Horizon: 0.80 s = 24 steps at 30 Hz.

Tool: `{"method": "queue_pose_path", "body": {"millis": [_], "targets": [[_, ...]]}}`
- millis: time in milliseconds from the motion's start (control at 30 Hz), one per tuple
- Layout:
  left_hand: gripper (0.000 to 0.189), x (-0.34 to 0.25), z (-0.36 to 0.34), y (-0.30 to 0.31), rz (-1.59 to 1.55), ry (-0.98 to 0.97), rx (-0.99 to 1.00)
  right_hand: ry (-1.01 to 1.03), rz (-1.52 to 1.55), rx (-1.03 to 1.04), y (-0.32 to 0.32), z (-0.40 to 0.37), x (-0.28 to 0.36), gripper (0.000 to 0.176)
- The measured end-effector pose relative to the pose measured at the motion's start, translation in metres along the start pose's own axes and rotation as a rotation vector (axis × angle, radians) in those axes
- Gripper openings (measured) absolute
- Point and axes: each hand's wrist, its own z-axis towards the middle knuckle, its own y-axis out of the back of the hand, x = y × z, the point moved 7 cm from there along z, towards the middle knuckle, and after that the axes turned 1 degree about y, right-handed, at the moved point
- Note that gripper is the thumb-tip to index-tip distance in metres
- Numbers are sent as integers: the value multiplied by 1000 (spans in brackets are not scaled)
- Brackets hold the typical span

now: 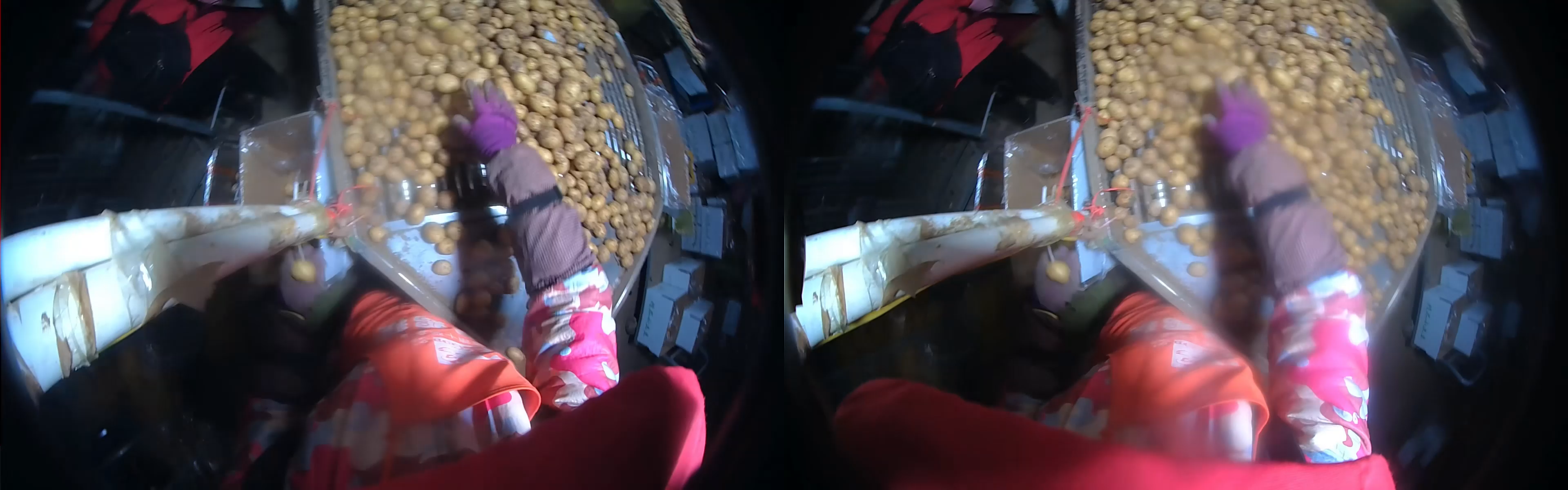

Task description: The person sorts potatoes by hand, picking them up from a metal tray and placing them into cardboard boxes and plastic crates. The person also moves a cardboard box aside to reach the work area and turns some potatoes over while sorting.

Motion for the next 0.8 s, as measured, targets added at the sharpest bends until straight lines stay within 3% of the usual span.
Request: {"method": "queue_pose_path", "body": {"millis": [33, 133, 167, 267, 300, 367, 400, 433, 500, 567, 633, 700, 800], "targets": [[35, -8, -6, 19, -50, -12, -62, 0, -146, 122, -15, 12, -1, 75], [38, -3, -3, 12, -162, 48, 43, 103, -106, 4, -29, -7, 21, 53], [39, 4, -1, -9, -163, 106, 146, 134, -137, -28, -28, -10, 27, 48], [42, 40, 11, -78, -73, 278, 392, -76, 22, 145, -23, -47, 14, 33], [43, 49, 17, -104, -45, 327, 425, -49, 164, 65, -22, -60, 8, 31], [45, 23, 14, -191, -147, 371, 274, -109, 432, -60, -8, -89, 11, 26], [46, 17, 15, -223, -201, 398, 195, -173, 515, 180, -9, -107, 23, 30], [46, 20, 27, -242, -328, 424, 325, -173, 705, 275, -26, -134, 33, 33], [46, 36, 54, -261, -581, 469, 572, 19, 944, 552, -19, -133, 63, 43], [43, 47, 62, -237, 35, 56, 357, 258, 746, 363, 21, -78, 73, 48], [36, 60, 41, -234, -463, 526, 266, 94, 398, 211, 20, -8, 27, 56], [30, 53, 29, -234, -292, 422, 234, 5, -142, -53, 24, 43, -5, 61], [34, 58, 40, -214, -189, 320, 325, -3, -177, 23, -9, 50, -23, 61]]}}
